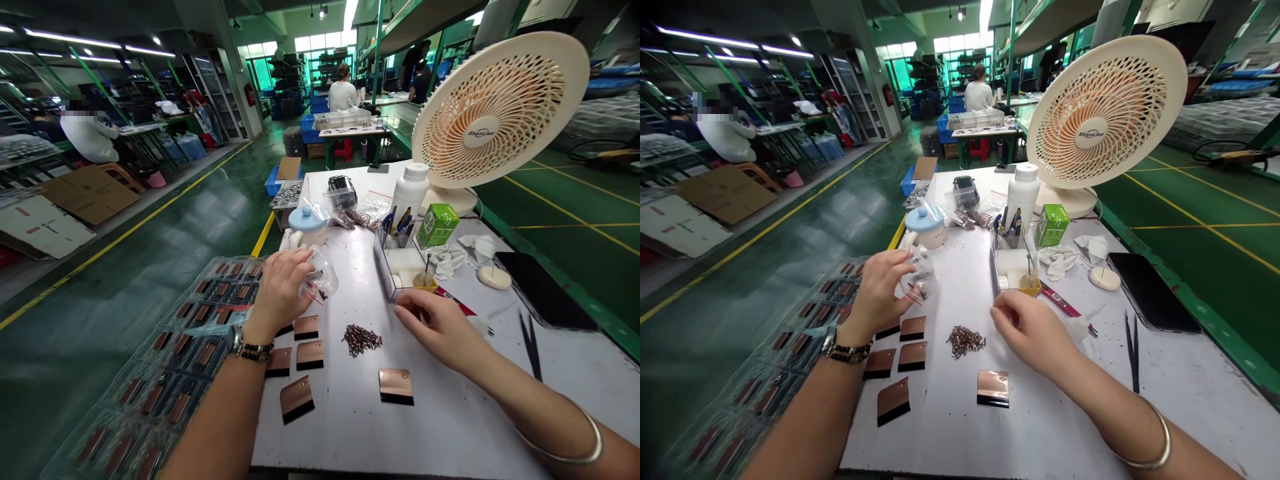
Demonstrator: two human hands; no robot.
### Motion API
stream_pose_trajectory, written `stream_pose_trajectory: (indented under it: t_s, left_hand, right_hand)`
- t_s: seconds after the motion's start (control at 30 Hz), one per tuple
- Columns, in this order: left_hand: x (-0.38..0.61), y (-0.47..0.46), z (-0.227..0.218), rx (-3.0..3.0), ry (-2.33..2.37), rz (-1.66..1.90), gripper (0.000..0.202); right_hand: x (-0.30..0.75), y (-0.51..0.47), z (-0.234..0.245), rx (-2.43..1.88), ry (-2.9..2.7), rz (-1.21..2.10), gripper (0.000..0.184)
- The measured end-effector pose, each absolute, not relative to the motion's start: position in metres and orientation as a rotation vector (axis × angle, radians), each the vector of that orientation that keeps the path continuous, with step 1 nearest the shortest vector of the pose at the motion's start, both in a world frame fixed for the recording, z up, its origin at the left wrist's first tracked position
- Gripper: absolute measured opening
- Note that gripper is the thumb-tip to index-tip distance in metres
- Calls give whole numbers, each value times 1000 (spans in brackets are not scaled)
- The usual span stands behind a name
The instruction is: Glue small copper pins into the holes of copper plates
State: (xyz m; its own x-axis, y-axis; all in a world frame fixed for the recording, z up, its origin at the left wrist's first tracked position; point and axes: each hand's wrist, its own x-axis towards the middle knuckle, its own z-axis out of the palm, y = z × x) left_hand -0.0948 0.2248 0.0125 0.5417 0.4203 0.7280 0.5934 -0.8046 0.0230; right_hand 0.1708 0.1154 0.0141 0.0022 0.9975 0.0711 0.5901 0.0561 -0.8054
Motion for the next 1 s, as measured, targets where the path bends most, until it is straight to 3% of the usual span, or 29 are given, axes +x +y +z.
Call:
stream_pose_trajectory:
  t_s: [0.23,0.5,0.8,1.0]
  left_hand:
    - [-79,212,15,-2695,-811,-902,34]
    - [-75,208,11,-2968,-784,-798,57]
    - [-74,211,10,-3018,-915,-959,54]
    - [-74,212,10,-2733,-1338,-1260,42]
  right_hand:
    - [185,116,6,-1851,-1636,472,24]
    - [188,123,-7,-1939,-1662,375,29]
    - [186,122,-9,-1964,-1710,305,24]
    - [186,121,-8,-1971,-1721,262,25]
